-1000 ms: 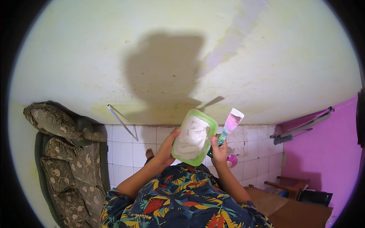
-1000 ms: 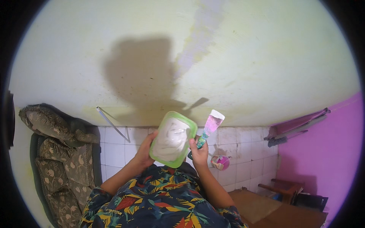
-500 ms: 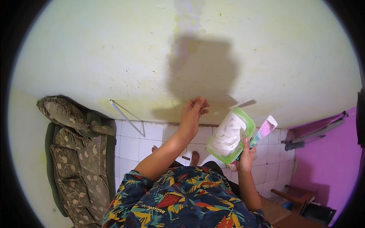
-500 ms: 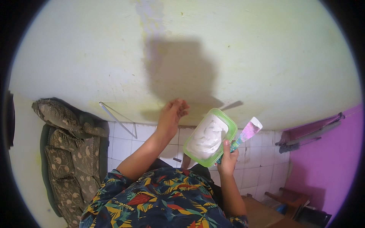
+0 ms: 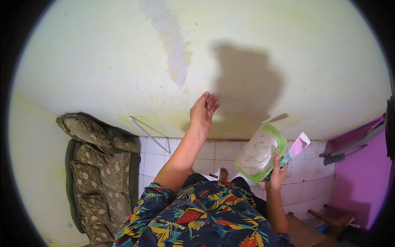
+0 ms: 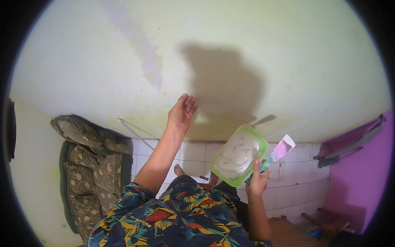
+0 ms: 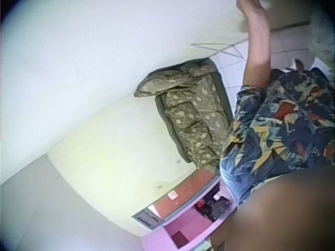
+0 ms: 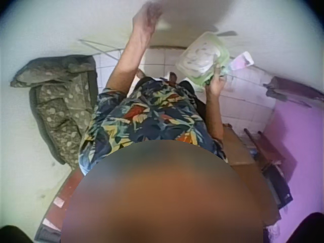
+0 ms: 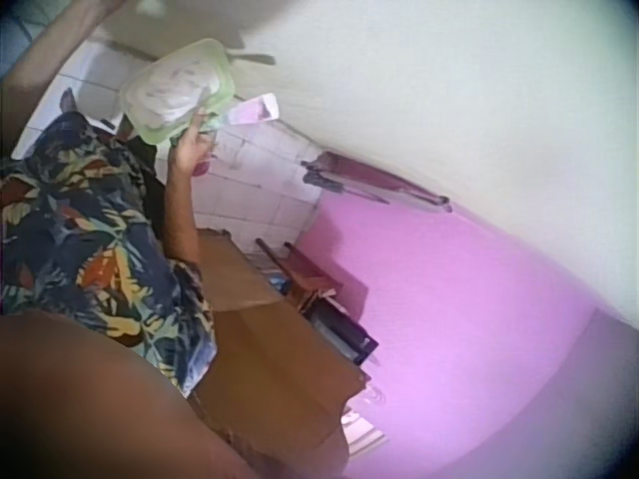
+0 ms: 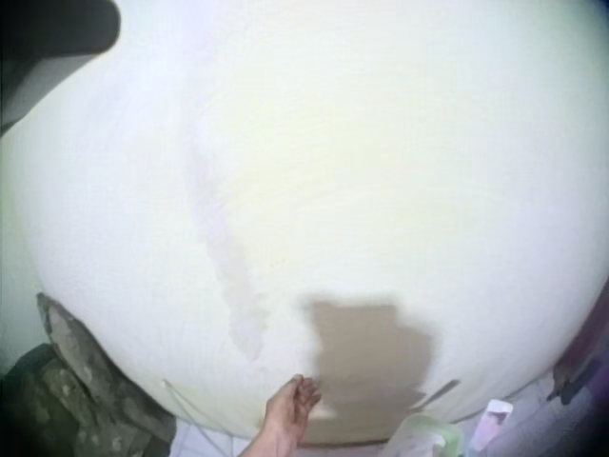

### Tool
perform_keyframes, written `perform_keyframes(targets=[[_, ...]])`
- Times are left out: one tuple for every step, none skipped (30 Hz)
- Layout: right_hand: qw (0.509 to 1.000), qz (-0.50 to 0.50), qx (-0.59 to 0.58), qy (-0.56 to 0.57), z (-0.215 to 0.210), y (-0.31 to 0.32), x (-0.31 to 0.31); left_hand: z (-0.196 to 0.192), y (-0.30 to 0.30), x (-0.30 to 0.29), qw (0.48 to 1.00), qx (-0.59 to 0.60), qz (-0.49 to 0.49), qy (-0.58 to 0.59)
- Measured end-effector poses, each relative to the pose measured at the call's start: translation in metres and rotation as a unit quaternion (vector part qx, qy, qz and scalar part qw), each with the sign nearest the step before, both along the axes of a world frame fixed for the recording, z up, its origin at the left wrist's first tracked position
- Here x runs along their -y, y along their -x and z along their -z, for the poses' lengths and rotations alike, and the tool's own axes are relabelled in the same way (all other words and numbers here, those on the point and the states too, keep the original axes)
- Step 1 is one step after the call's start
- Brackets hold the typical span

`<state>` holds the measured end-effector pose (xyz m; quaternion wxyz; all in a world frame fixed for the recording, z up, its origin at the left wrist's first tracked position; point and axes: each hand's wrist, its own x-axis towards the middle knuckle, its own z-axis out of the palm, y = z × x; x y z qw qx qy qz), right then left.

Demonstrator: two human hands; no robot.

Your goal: The person uses a putty knife to scoop white compound from a green container and applies it to a vertical crack on a pale yellow wall. They repeatedly smooth the compound along the crack and occasionally wipe excess material back into the container.

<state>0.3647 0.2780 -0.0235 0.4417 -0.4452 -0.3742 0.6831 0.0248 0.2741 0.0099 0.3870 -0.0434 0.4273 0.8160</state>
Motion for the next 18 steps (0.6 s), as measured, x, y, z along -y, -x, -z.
perform_keyframes(targets=[[1.000, 0.005, -0.001, -0.003, 0.003, -0.001, 0.000, 0.001, 0.001, -0.001, 1.000, 0.000, 0.000, 0.003], [1.000, 0.016, -0.020, -0.012, 0.007, 0.001, -0.002, 0.001, 0.004, -0.001, 1.000, 0.000, 0.000, 0.005], [0.999, 0.027, -0.038, -0.021, 0.010, 0.004, -0.002, 0.001, 0.008, -0.001, 1.000, 0.000, 0.006, 0.008], [0.999, 0.031, -0.036, -0.020, 0.010, 0.004, -0.003, 0.001, 0.011, 0.000, 1.000, 0.004, 0.008, 0.009], [0.999, 0.034, -0.035, -0.019, 0.009, 0.003, -0.003, 0.001, 0.014, 0.000, 1.000, 0.007, 0.010, 0.010], [0.999, 0.036, -0.034, -0.018, 0.007, 0.004, -0.003, 0.002, 0.016, 0.000, 1.000, 0.006, 0.015, 0.013], [0.999, 0.038, -0.035, -0.017, 0.002, 0.006, -0.003, 0.004, 0.019, -0.001, 1.000, 0.007, 0.019, 0.014], [0.998, 0.040, -0.035, -0.016, -0.004, 0.009, -0.003, 0.006, 0.021, -0.001, 1.000, 0.007, 0.023, 0.015], [0.998, 0.041, -0.037, -0.015, -0.009, 0.011, -0.001, 0.009, 0.021, 0.001, 0.999, 0.007, 0.032, 0.013], [0.998, 0.039, -0.038, -0.015, -0.011, 0.012, 0.000, 0.014, 0.020, 0.003, 0.999, 0.006, 0.042, 0.011], [0.998, 0.037, -0.039, -0.014, -0.013, 0.012, 0.000, 0.018, 0.019, 0.005, 0.999, 0.006, 0.052, 0.009], [0.998, 0.035, -0.041, -0.014, -0.014, 0.013, 0.001, 0.023, 0.017, 0.008, 0.999, 0.014, 0.046, 0.024], [0.999, 0.035, -0.038, -0.015, -0.014, 0.010, -0.002, 0.030, 0.010, 0.010, 0.998, 0.023, 0.040, 0.039], [0.999, 0.035, -0.035, -0.015, -0.014, 0.010, -0.002, 0.038, 0.006, 0.014, 0.997, 0.033, 0.035, 0.054], [0.999, 0.034, -0.032, -0.016, -0.013, 0.009, -0.003, 0.045, 0.004, 0.018, 0.997, 0.028, 0.047, 0.063], [0.999, 0.031, -0.037, -0.017, -0.012, 0.009, -0.003, 0.054, 0.002, 0.023, 0.995, 0.025, 0.057, 0.072], [0.999, 0.026, -0.042, -0.017, -0.010, 0.008, -0.004, 0.064, -0.001, 0.029, 0.994, 0.021, 0.066, 0.082], [0.998, 0.021, -0.048, -0.018, -0.007, 0.008, -0.006, 0.075, -0.005, 0.038, 0.993, 0.015, 0.082, 0.087]])
